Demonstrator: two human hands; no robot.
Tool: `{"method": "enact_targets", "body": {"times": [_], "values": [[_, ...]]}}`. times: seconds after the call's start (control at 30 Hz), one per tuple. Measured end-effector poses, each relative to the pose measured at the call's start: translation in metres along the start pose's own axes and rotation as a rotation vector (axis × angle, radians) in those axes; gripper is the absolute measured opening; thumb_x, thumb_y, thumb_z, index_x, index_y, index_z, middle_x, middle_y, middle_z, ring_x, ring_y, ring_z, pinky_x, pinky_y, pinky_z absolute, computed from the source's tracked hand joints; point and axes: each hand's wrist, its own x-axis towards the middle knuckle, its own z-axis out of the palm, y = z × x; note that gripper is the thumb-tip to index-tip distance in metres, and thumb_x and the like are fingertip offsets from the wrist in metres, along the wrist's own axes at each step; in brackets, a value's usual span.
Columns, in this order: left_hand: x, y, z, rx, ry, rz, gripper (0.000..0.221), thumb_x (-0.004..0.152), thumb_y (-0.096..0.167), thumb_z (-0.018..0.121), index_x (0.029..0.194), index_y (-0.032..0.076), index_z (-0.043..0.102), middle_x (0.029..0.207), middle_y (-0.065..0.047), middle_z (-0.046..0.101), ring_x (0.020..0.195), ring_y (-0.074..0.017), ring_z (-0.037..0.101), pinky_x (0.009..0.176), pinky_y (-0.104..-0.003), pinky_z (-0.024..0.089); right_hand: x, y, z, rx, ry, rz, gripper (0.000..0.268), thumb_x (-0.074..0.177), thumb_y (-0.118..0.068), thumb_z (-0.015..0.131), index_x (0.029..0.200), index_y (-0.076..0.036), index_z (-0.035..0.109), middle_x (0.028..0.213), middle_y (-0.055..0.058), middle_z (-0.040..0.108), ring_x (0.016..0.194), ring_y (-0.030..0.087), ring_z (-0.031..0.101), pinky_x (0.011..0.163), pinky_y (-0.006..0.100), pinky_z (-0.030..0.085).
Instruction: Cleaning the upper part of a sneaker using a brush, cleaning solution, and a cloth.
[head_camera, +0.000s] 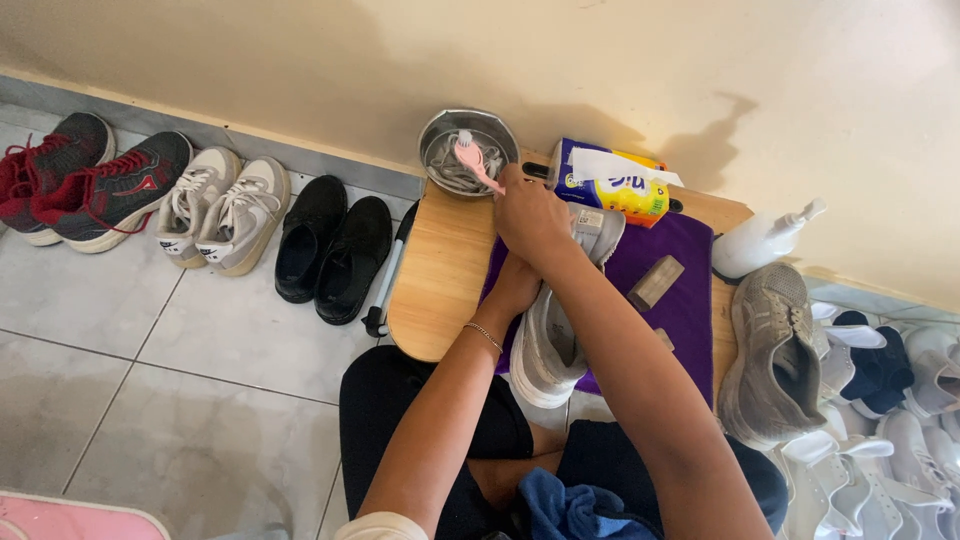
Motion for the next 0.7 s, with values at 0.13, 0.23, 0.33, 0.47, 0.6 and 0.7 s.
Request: {"method": "enact_targets", "body": {"times": [0.13, 0.23, 0.33, 0.47, 0.6, 0.7], "values": [[-0.005, 0.009, 0.003, -0.012, 0.001, -0.011, 0.043, 0.104, 0.028, 0.057, 0.143, 0.013, 0.059, 0.135, -0.014, 0.061, 0.121, -0.0291, 0.054, 0.111, -0.055, 0.037, -0.003, -0.005, -0.003, -0.020, -0.077, 0.008, 0.019, 0.103, -0.032, 0.044, 0.117, -0.019, 0.047, 0.098, 0.020, 0.070, 0.097, 0.044, 0.072, 0.083, 0.056, 0.056], [-0.005, 0.016, 0.003, -0.022, 0.000, -0.012, 0.043, 0.104, 0.029, 0.057, 0.143, 0.011, 0.060, 0.135, -0.014, 0.061, 0.121, -0.0293, 0.053, 0.111, -0.055, 0.036, -0.012, -0.010, -0.017, -0.024, -0.079, -0.002, 0.018, 0.104, -0.031, 0.042, 0.117, -0.019, 0.046, 0.098, 0.021, 0.070, 0.097, 0.046, 0.071, 0.085, 0.056, 0.055], [-0.003, 0.025, 0.002, -0.033, 0.001, -0.012, 0.043, 0.104, 0.029, 0.057, 0.142, 0.010, 0.060, 0.134, -0.014, 0.061, 0.122, -0.0295, 0.052, 0.112, -0.055, 0.036, -0.021, -0.015, -0.036, 0.063, -0.049, 0.040, 0.019, 0.106, -0.028, 0.039, 0.120, -0.019, 0.047, 0.099, 0.022, 0.069, 0.101, 0.046, 0.070, 0.086, 0.056, 0.055], [-0.007, 0.063, 0.003, -0.036, 0.007, -0.026, 0.042, 0.103, 0.028, 0.058, 0.140, 0.008, 0.061, 0.133, -0.013, 0.061, 0.123, -0.0284, 0.050, 0.112, -0.054, 0.034, 0.015, 0.023, -0.005, 0.249, -0.023, 0.032, 0.030, 0.107, -0.032, 0.039, 0.111, -0.010, 0.059, 0.091, 0.025, 0.070, 0.094, 0.048, 0.070, 0.080, 0.056, 0.055], [-0.010, 0.079, 0.006, 0.050, 0.018, -0.029, 0.042, 0.100, 0.028, 0.060, 0.136, 0.006, 0.063, 0.133, -0.016, 0.059, 0.128, -0.0308, 0.046, 0.115, -0.053, 0.030, 0.061, 0.057, 0.030, 0.255, -0.072, -0.067, 0.039, 0.104, -0.030, 0.048, 0.090, -0.002, 0.071, 0.076, 0.028, 0.070, 0.079, 0.048, 0.072, 0.072, 0.053, 0.058], [-0.014, 0.115, 0.014, 0.087, 0.024, -0.033, 0.043, 0.099, 0.032, 0.062, 0.133, 0.006, 0.064, 0.134, -0.020, 0.057, 0.134, -0.0349, 0.040, 0.120, -0.054, 0.022, 0.058, 0.049, 0.014, 0.241, -0.155, -0.075, 0.039, 0.104, -0.026, 0.051, 0.088, 0.000, 0.075, 0.073, 0.026, 0.071, 0.075, 0.043, 0.073, 0.070, 0.049, 0.058]]}}
